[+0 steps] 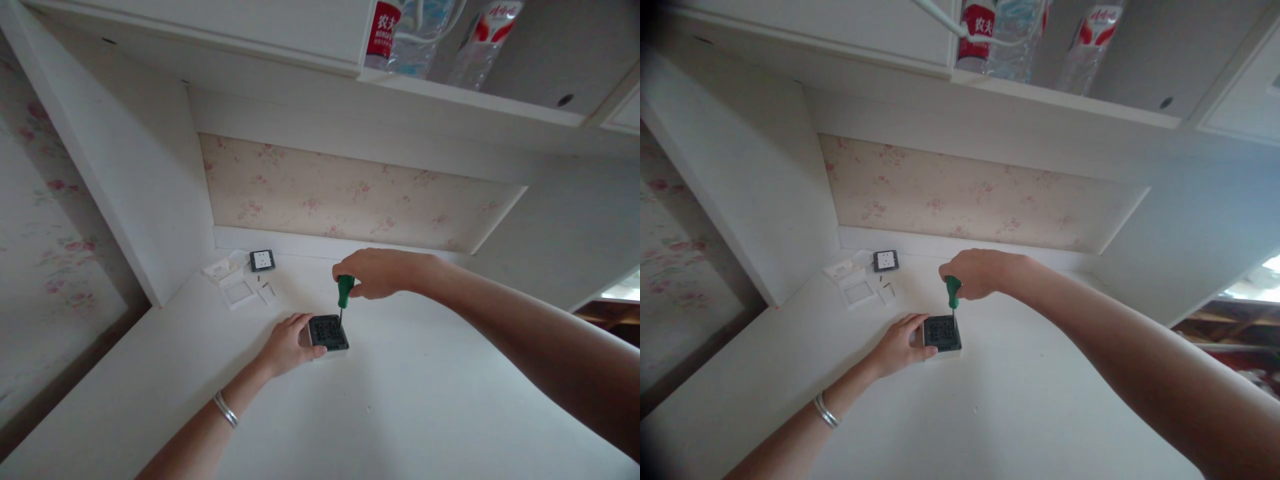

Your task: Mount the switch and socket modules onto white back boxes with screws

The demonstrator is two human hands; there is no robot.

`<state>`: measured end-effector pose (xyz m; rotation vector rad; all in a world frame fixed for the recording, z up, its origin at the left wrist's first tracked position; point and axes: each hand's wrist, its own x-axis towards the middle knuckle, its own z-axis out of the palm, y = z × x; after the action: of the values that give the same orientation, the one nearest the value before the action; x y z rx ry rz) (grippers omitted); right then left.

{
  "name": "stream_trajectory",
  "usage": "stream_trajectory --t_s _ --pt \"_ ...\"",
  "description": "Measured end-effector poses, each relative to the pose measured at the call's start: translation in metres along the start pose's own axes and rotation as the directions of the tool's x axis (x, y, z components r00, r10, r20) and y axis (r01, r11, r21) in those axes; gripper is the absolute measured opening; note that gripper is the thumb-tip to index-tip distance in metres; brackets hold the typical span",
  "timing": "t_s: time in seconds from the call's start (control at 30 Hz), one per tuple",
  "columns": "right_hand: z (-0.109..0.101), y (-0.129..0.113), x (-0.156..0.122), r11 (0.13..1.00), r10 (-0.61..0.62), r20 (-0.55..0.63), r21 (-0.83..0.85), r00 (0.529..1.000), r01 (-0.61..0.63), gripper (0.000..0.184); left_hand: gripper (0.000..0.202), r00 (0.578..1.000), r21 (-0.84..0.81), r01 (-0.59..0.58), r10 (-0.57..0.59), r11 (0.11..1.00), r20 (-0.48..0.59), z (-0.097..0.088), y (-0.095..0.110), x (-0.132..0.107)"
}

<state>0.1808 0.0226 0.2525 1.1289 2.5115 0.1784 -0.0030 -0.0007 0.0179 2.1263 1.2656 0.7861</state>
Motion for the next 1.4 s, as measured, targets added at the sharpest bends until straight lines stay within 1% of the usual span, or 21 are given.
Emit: stream_trajectory --t_s 0.1,0.23,0.3,0.37,0.5,0.57,0.63,0.67,0.77,0.83,0.87,0.9,0.97,1.0,1.03,1.13,1.17,1.23,1.3,1.33,1.4 --pt "0.000 -0.001 0.000 0.996 0.086 0.016 -0.031 0.996 -0.086 0.043 0.071 1.000 0.007 0.002 -0.002 1.000 0.004 0.000 0.001 0.000" --pt "0.001 -0.001 -0.001 1.000 -0.010 -0.015 0.007 1.000 0.010 0.038 0.071 1.000 0.011 0.013 -0.013 1.000 0.007 -0.001 0.000 0.000" --pt "0.002 -0.001 -0.002 0.999 0.042 -0.006 -0.020 0.999 -0.042 0.038 0.072 1.000 0.010 0.008 -0.008 1.000 0.005 -0.001 0.000 0.000" --pt "0.004 0.000 -0.002 0.994 0.102 -0.007 -0.034 0.995 -0.102 0.046 0.073 1.000 0.008 0.004 -0.004 1.000 0.004 -0.001 0.000 0.000" --pt "0.006 0.000 -0.003 0.999 -0.003 -0.001 0.043 1.000 0.003 0.042 0.073 1.000 0.010 0.005 -0.005 1.000 0.006 -0.001 0.001 0.000" --pt "0.007 0.000 -0.003 0.999 0.037 0.002 0.004 0.999 -0.037 0.039 0.072 1.000 0.014 0.002 -0.002 1.000 0.002 -0.002 0.002 0.000" --pt "0.008 -0.001 -0.003 0.992 0.120 -0.007 -0.040 0.993 -0.120 0.050 0.072 1.000 0.014 -0.004 0.004 1.000 -0.004 -0.002 0.002 -0.001" --pt "0.007 -0.001 -0.004 0.991 0.130 -0.009 -0.034 0.991 -0.130 0.053 0.071 1.000 0.012 -0.007 0.007 1.000 -0.006 -0.002 0.002 -0.001" --pt "0.006 0.001 -0.005 0.999 0.023 -0.009 0.044 1.000 -0.022 0.050 0.072 1.000 0.006 -0.013 0.013 1.000 -0.006 -0.002 0.001 -0.001" --pt "0.004 0.002 -0.004 0.999 -0.017 -0.014 0.049 1.000 0.018 0.041 0.073 1.000 0.006 -0.011 0.011 1.000 -0.006 -0.001 0.000 -0.001" --pt "0.004 0.002 -0.004 1.000 0.004 -0.017 0.027 1.000 -0.003 0.036 0.073 1.000 0.006 -0.009 0.009 1.000 -0.005 -0.001 0.000 -0.001" --pt "0.004 0.002 -0.004 0.999 0.046 -0.020 0.002 0.999 -0.046 0.037 0.073 1.000 0.006 -0.007 0.007 1.000 -0.003 -0.001 -0.001 -0.001" --pt "0.003 0.003 -0.003 0.992 0.127 -0.022 -0.020 0.992 -0.128 0.048 0.073 1.000 0.003 -0.005 0.005 1.000 0.003 -0.001 -0.001 -0.001" --pt "0.003 0.005 -0.003 0.991 0.131 -0.015 -0.003 0.991 -0.131 0.050 0.073 1.000 0.002 -0.003 0.003 1.000 0.006 -0.001 0.000 -0.001" --pt "0.003 0.006 -0.004 0.995 0.099 -0.002 0.032 0.995 -0.099 0.050 0.073 1.000 0.001 0.000 0.000 1.000 0.008 -0.002 0.000 -0.001" --pt "0.004 0.010 -0.005 0.986 -0.074 0.018 0.150 0.997 0.071 0.042 0.073 1.000 -0.002 0.012 -0.012 1.000 0.015 -0.002 0.002 -0.001" --pt "0.004 0.010 -0.005 0.985 -0.089 0.017 0.150 0.996 0.085 0.038 0.072 1.000 -0.003 0.015 -0.015 1.000 0.018 -0.003 0.002 -0.001" --pt "0.004 0.009 -0.005 0.997 -0.004 0.002 0.077 1.000 0.004 0.035 0.072 1.000 -0.003 0.012 -0.012 1.000 0.017 -0.003 0.003 -0.001" --pt "0.004 0.007 -0.004 0.994 0.112 -0.015 -0.015 0.994 -0.113 0.049 0.072 1.000 -0.003 0.007 -0.007 1.000 0.014 -0.003 0.003 -0.001" --pt "0.004 0.007 -0.003 0.989 0.144 -0.017 -0.040 0.989 -0.144 0.054 0.073 1.000 -0.003 0.007 -0.007 1.000 0.013 -0.003 0.003 -0.001" --pt "0.004 0.008 -0.004 0.991 0.130 -0.006 -0.019 0.992 -0.130 0.055 0.074 1.000 -0.003 0.005 -0.005 1.000 0.017 -0.003 0.002 -0.001"
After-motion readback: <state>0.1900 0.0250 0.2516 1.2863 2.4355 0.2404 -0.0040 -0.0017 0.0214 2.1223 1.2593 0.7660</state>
